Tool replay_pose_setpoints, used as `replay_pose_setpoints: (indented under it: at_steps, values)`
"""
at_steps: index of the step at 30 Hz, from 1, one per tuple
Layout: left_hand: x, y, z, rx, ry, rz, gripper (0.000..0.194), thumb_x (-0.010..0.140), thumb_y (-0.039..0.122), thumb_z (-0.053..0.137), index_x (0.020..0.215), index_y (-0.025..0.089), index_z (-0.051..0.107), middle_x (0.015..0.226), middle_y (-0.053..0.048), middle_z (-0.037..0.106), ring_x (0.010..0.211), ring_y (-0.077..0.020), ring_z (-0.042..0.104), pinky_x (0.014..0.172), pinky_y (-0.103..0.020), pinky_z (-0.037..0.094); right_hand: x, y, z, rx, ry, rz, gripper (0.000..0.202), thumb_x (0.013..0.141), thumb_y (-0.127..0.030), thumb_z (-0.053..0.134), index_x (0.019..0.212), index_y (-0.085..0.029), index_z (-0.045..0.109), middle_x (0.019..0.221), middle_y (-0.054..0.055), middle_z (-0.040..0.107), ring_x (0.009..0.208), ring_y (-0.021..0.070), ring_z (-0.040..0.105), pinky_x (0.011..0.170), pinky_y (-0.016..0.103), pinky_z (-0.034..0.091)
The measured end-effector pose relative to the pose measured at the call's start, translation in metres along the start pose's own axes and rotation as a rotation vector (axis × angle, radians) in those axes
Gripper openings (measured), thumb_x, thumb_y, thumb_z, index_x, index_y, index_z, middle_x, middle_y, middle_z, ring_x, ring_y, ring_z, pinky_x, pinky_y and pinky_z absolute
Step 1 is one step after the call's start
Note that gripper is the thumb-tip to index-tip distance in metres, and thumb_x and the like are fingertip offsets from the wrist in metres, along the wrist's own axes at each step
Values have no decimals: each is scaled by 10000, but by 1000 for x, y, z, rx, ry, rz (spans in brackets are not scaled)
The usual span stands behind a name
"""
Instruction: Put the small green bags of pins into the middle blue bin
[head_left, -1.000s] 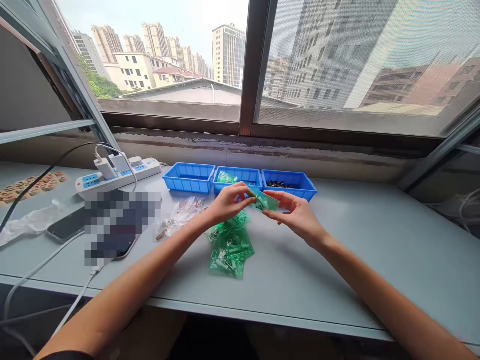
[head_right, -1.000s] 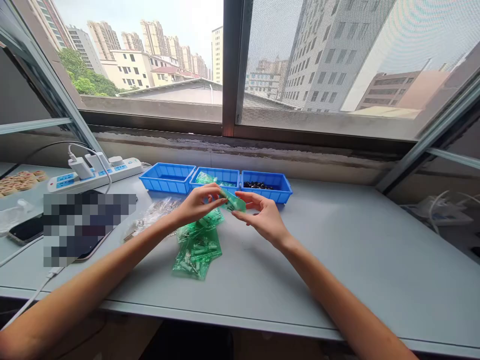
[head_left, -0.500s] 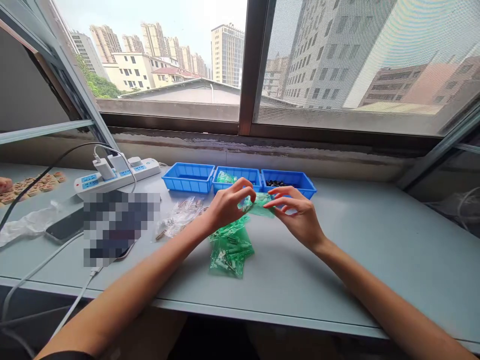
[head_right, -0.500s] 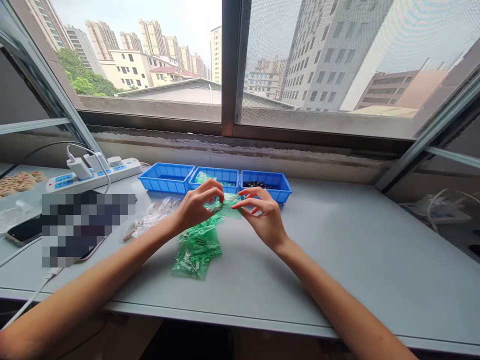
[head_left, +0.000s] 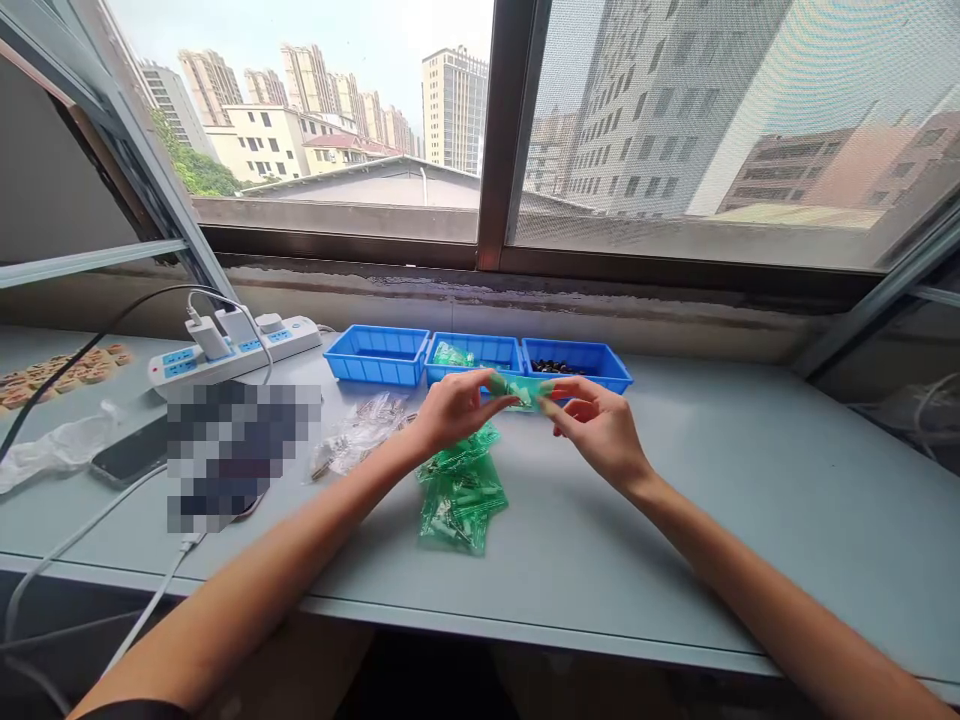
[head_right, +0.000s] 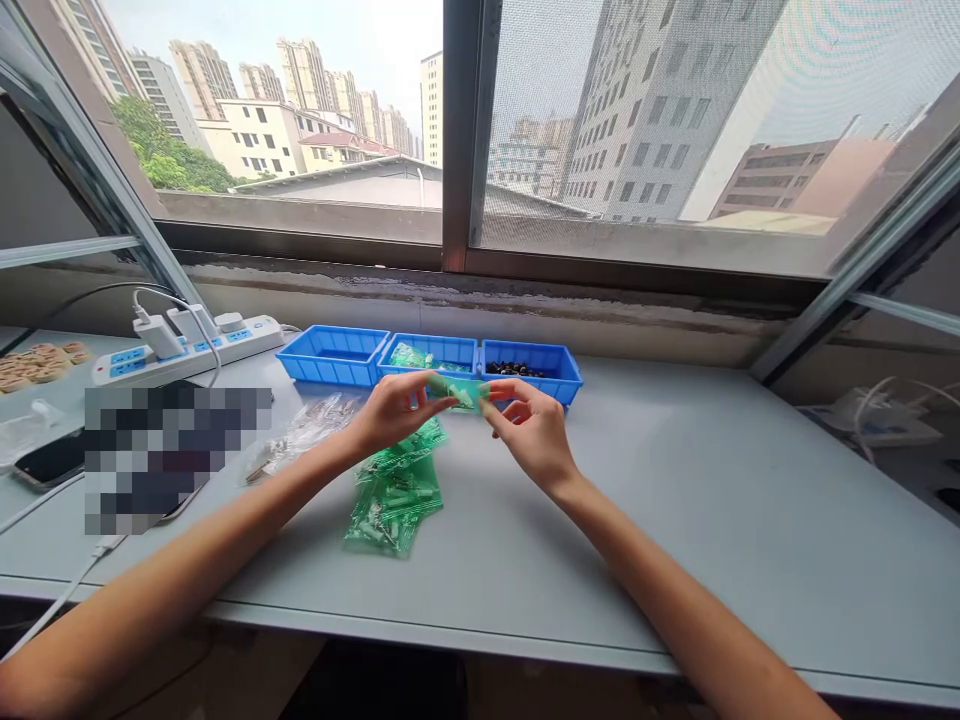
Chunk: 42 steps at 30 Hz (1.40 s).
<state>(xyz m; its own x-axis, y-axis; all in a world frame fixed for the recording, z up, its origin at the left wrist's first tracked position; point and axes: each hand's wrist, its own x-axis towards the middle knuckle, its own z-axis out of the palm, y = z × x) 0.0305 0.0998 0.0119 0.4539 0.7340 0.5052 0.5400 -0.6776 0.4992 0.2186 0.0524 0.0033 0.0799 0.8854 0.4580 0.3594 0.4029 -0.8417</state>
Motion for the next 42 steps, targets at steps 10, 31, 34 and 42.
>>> replay_pose_setpoints:
  at_steps: [10, 31, 34, 42]
  values:
    - [14, -10, -20, -420, 195, -523, 153, 861, 198, 533, 1001, 156, 489, 822, -25, 656, 323, -42, 431, 388, -201, 376, -3, 1, 2, 61, -45, 38, 369, 768, -471, 628, 974, -166, 664, 735, 35, 668, 447, 106, 549, 429, 245, 479]
    - [10, -7, -15, -2, 139, -429, 243, 861, 167, 487, 1053, 172, 636, 757, -11, 654, 547, -137, 540, 598, -295, 456, -4, -8, 2, 51, -18, 35, 320, 766, -447, 605, 887, -157, 665, 688, 29, 640, 431, 106, 529, 412, 262, 489]
    - [8, -7, -13, 215, 167, -242, 202, 870, 194, 484, 990, 190, 646, 996, -48, 652, 833, -194, 592, 805, -349, 460, -4, -8, 2, 43, -29, 28, 317, 764, -446, 607, 884, -160, 669, 679, 25, 641, 425, 107, 532, 415, 262, 485]
    - [12, -14, -6, 391, -140, -222, 286, 945, 300, 439, 1157, 169, 579, 1222, -81, 592, 1220, -243, 441, 1076, -436, 242, -5, -3, 4, 37, -35, -10, 289, 778, -420, 603, 891, -164, 677, 665, 15, 638, 414, 102, 533, 406, 248, 488]
